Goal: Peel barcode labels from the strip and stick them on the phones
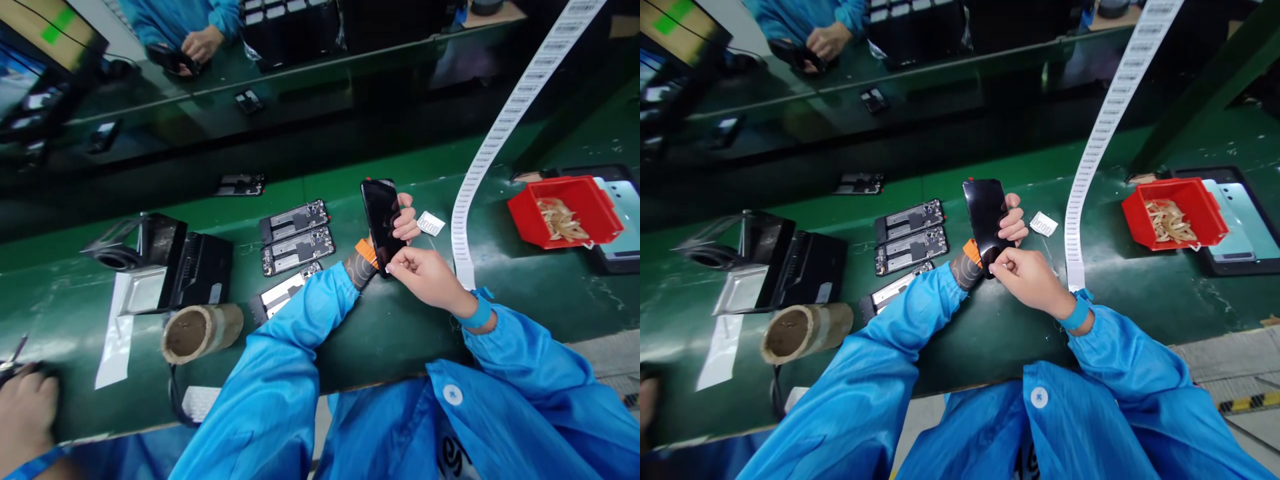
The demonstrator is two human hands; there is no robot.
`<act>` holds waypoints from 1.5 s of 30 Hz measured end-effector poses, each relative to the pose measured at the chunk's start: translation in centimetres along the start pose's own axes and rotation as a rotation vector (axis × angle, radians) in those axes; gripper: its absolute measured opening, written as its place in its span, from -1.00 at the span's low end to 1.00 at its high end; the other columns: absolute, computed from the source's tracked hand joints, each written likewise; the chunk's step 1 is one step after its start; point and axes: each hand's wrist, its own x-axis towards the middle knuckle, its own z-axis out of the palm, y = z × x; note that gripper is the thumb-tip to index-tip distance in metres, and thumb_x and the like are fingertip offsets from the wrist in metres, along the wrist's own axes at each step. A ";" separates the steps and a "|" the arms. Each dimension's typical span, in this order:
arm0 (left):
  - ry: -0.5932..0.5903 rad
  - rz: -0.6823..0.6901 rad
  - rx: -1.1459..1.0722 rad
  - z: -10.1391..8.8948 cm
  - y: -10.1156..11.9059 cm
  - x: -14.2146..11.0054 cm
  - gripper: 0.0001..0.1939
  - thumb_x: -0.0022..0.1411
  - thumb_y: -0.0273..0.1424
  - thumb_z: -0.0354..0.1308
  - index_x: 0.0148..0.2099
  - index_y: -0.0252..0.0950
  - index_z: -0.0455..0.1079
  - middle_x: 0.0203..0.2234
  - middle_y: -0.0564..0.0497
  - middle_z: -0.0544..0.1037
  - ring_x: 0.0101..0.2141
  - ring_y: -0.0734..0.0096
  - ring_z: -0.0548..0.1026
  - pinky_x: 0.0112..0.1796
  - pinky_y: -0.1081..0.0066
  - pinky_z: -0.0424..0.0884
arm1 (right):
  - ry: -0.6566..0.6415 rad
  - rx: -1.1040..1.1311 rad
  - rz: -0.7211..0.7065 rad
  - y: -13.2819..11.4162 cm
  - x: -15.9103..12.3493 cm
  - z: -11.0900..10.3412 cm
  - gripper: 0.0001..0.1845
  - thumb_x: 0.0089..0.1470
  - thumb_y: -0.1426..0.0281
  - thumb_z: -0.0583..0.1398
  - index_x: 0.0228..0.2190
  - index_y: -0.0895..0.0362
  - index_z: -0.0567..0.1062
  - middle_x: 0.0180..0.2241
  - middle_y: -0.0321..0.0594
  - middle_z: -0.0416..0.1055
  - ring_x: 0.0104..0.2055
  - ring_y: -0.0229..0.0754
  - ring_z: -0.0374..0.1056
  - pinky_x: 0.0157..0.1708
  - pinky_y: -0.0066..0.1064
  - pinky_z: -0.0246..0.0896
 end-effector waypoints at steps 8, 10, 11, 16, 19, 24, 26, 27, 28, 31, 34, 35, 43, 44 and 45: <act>0.023 0.023 -0.072 0.0 0.0 0.0 -0.48 0.52 -0.33 -0.43 -0.36 -0.25 0.26 -0.67 0.17 -0.07 -0.70 0.55 -0.15 -0.59 0.46 -0.05 | 0.128 -0.240 -0.114 0.3 -0.3 0.5 -0.75 0.17 0.30 0.18 -0.52 0.09 0.37 -0.65 -0.40 0.27 -0.58 -0.30 0.14 -0.46 -0.40 -0.02; 0.030 0.039 -0.110 -0.1 0.0 0.2 -0.43 0.53 -0.31 -0.50 -0.38 -0.25 0.24 -0.68 0.17 -0.08 -0.72 0.56 -0.14 -0.61 0.48 -0.08 | 0.171 -0.317 -0.174 0.4 -0.4 0.6 -0.75 0.19 0.31 0.17 -0.51 0.08 0.35 -0.63 -0.38 0.27 -0.57 -0.28 0.16 -0.45 -0.39 -0.02; 0.039 0.047 -0.126 -0.2 0.0 0.2 -0.42 0.53 -0.30 -0.52 -0.39 -0.25 0.23 -0.68 0.18 -0.08 -0.72 0.57 -0.13 -0.62 0.49 -0.08 | 0.180 -0.351 -0.199 0.5 -0.4 0.7 -0.75 0.20 0.31 0.16 -0.51 0.07 0.33 -0.63 -0.37 0.27 -0.56 -0.27 0.17 -0.44 -0.39 -0.02; 0.081 0.095 -0.172 -0.5 -0.1 0.4 -0.41 0.52 -0.27 -0.55 -0.40 -0.26 0.21 -0.69 0.16 -0.02 -0.72 0.57 -0.09 -0.65 0.50 -0.04 | 0.167 -0.493 -0.225 0.8 -0.3 0.5 -0.74 0.27 0.29 0.09 -0.47 0.06 0.30 -0.57 -0.33 0.30 -0.51 -0.22 0.22 -0.42 -0.36 -0.03; 0.069 0.118 -0.172 -0.6 -0.3 0.2 -0.40 0.51 -0.29 -0.56 -0.39 -0.27 0.22 -0.70 0.15 0.00 -0.72 0.56 -0.07 -0.64 0.50 -0.01 | 0.174 -0.532 -0.171 1.0 0.0 0.2 -0.72 0.29 0.25 0.08 -0.46 0.05 0.28 -0.56 -0.31 0.30 -0.48 -0.19 0.25 -0.41 -0.35 -0.04; 0.137 0.167 -0.108 -0.1 0.1 -0.5 -0.49 0.52 -0.16 -0.38 -0.38 -0.24 0.21 -0.68 0.14 0.05 -0.69 0.56 0.00 -0.61 0.48 0.03 | 0.197 -0.517 -0.050 2.1 0.9 -0.9 -0.69 0.23 0.11 0.15 -0.41 0.05 0.30 -0.51 -0.29 0.33 -0.45 -0.16 0.25 -0.40 -0.33 0.02; 0.239 0.184 -0.060 0.4 0.5 -0.6 -0.47 0.50 -0.03 -0.32 -0.39 -0.23 0.17 -0.69 0.16 0.04 -0.70 0.56 0.02 -0.61 0.48 0.02 | 0.242 -0.434 -0.046 2.6 1.3 -1.5 -0.70 0.23 0.11 0.15 -0.39 0.06 0.33 -0.46 -0.26 0.37 -0.42 -0.16 0.28 -0.35 -0.32 0.11; 0.295 0.196 -0.029 0.6 0.6 -0.5 -0.45 0.48 0.02 -0.31 -0.39 -0.23 0.16 -0.69 0.17 0.04 -0.70 0.56 0.04 -0.62 0.48 0.01 | 0.265 -0.353 -0.050 2.8 1.4 -1.7 -0.70 0.24 0.11 0.13 -0.36 0.07 0.35 -0.43 -0.24 0.40 -0.40 -0.16 0.30 -0.32 -0.31 0.16; 0.347 0.212 0.011 0.8 0.7 -0.5 -0.44 0.47 0.06 -0.30 -0.39 -0.23 0.16 -0.70 0.18 0.04 -0.71 0.56 0.05 -0.62 0.48 0.01 | 0.283 -0.247 -0.055 2.8 1.5 -1.9 -0.71 0.26 0.12 0.10 -0.33 0.08 0.38 -0.40 -0.22 0.42 -0.38 -0.17 0.32 -0.30 -0.31 0.21; 0.460 0.302 0.182 1.2 0.2 -0.1 -0.47 0.46 0.06 -0.17 -0.37 -0.24 0.21 -0.71 0.20 0.13 -0.71 0.58 0.13 -0.61 0.50 0.07 | 0.250 0.068 -0.064 2.6 1.5 -2.1 -0.66 0.24 0.11 0.12 -0.13 0.11 0.41 -0.27 -0.16 0.48 -0.30 -0.17 0.40 -0.30 -0.33 0.33; 0.496 0.334 0.335 1.0 -0.5 0.5 -0.53 0.44 -0.01 -0.01 -0.38 -0.25 0.25 -0.68 0.18 0.24 -0.67 0.57 0.25 -0.57 0.51 0.16 | 0.179 0.136 -0.075 2.2 1.3 -2.0 -0.55 0.12 0.15 0.24 -0.02 0.10 0.40 -0.23 -0.17 0.50 -0.30 -0.19 0.42 -0.31 -0.34 0.36; 0.500 0.326 0.345 0.9 -0.6 0.6 -0.56 0.44 -0.05 0.01 -0.38 -0.26 0.26 -0.67 0.17 0.28 -0.65 0.55 0.30 -0.54 0.51 0.20 | 0.181 0.124 -0.074 2.2 1.3 -2.1 -0.56 0.10 0.17 0.26 -0.03 0.11 0.40 -0.27 -0.20 0.49 -0.34 -0.20 0.41 -0.32 -0.34 0.35; 0.267 0.192 0.072 1.0 -0.3 0.8 -0.63 0.38 -0.10 0.11 -0.17 -0.34 0.48 -0.34 -0.04 0.60 -0.36 0.39 0.57 -0.24 0.40 0.47 | 0.352 -0.007 0.006 4.0 2.2 -4.7 -0.61 0.04 0.38 0.14 -0.06 0.17 0.42 -0.48 -0.34 0.40 -0.44 -0.22 0.35 -0.42 -0.39 0.20; 0.186 0.140 0.054 1.1 -0.2 0.6 -0.59 0.40 -0.08 0.06 -0.14 -0.34 0.49 -0.33 -0.07 0.61 -0.32 0.33 0.59 -0.21 0.36 0.49 | 0.358 -0.021 0.016 4.1 2.3 -5.0 -0.62 0.03 0.38 0.13 -0.07 0.17 0.42 -0.51 -0.37 0.37 -0.47 -0.23 0.33 -0.44 -0.40 0.18; 0.119 0.107 0.044 1.2 -0.1 0.5 -0.57 0.42 -0.08 0.01 -0.11 -0.34 0.50 -0.32 -0.09 0.62 -0.29 0.28 0.60 -0.18 0.33 0.50 | 0.360 -0.028 0.023 4.2 2.3 -5.2 -0.63 0.03 0.38 0.13 -0.08 0.17 0.42 -0.54 -0.40 0.34 -0.50 -0.24 0.31 -0.45 -0.40 0.16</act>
